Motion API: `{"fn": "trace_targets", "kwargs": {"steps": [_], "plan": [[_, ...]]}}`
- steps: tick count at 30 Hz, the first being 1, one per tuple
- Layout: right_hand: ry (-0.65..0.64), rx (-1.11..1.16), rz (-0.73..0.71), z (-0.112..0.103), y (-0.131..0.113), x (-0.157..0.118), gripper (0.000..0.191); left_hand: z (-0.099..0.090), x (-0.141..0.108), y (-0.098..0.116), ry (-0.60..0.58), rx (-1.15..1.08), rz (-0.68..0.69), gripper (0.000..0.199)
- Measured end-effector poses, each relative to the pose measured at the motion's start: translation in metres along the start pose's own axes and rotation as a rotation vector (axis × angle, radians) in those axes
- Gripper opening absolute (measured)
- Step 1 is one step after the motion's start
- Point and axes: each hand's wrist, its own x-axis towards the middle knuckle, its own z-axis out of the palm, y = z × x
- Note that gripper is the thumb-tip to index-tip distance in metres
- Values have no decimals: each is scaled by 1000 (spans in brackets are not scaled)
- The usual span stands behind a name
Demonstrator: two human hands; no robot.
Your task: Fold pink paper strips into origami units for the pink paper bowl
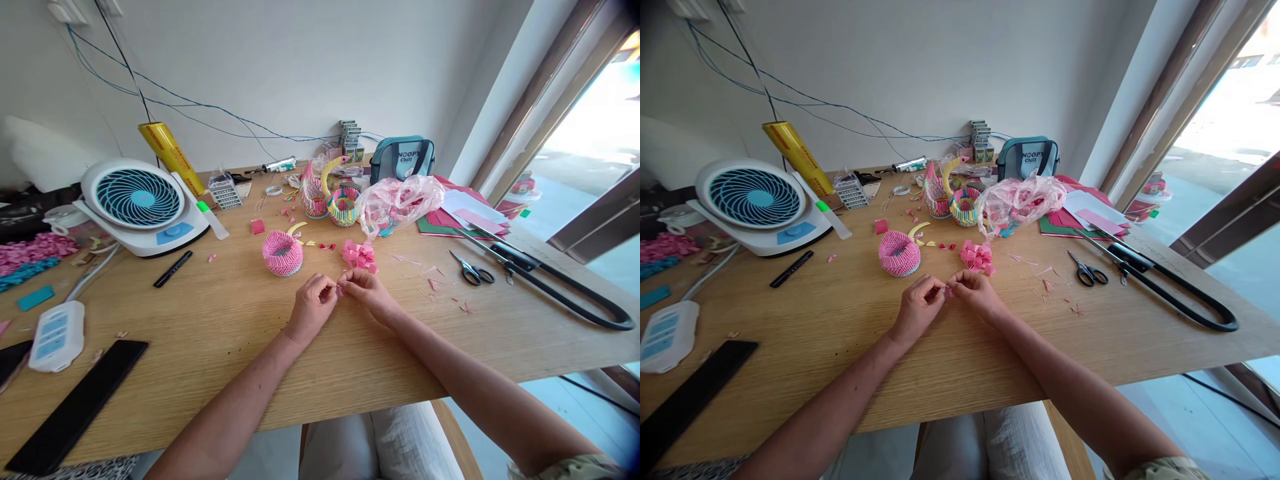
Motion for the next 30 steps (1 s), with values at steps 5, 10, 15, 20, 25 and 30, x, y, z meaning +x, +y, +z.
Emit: {"fn": "trace_targets", "kwargs": {"steps": [5, 10, 15, 20, 25, 30], "plan": [[-5, 6, -19, 1, -2, -1, 30, 0, -1, 2, -11, 37, 31, 17], [-3, 20, -11, 0, 3, 1, 30, 1, -1, 2, 0, 52, 33, 17], [3, -28, -2, -2, 6, 3, 30, 2, 0, 1, 23, -17, -39, 15], [-21, -31, -38, -6, 6, 5, 31, 4, -1, 3, -5, -292, -252, 10], [-23, -106, -99, -8, 9, 6, 30, 6, -1, 0, -82, -558, -435, 14], [-12, -137, -98, -5, 6, 4, 33, 7, 1, -5, -42, -733, -549, 26]]}}
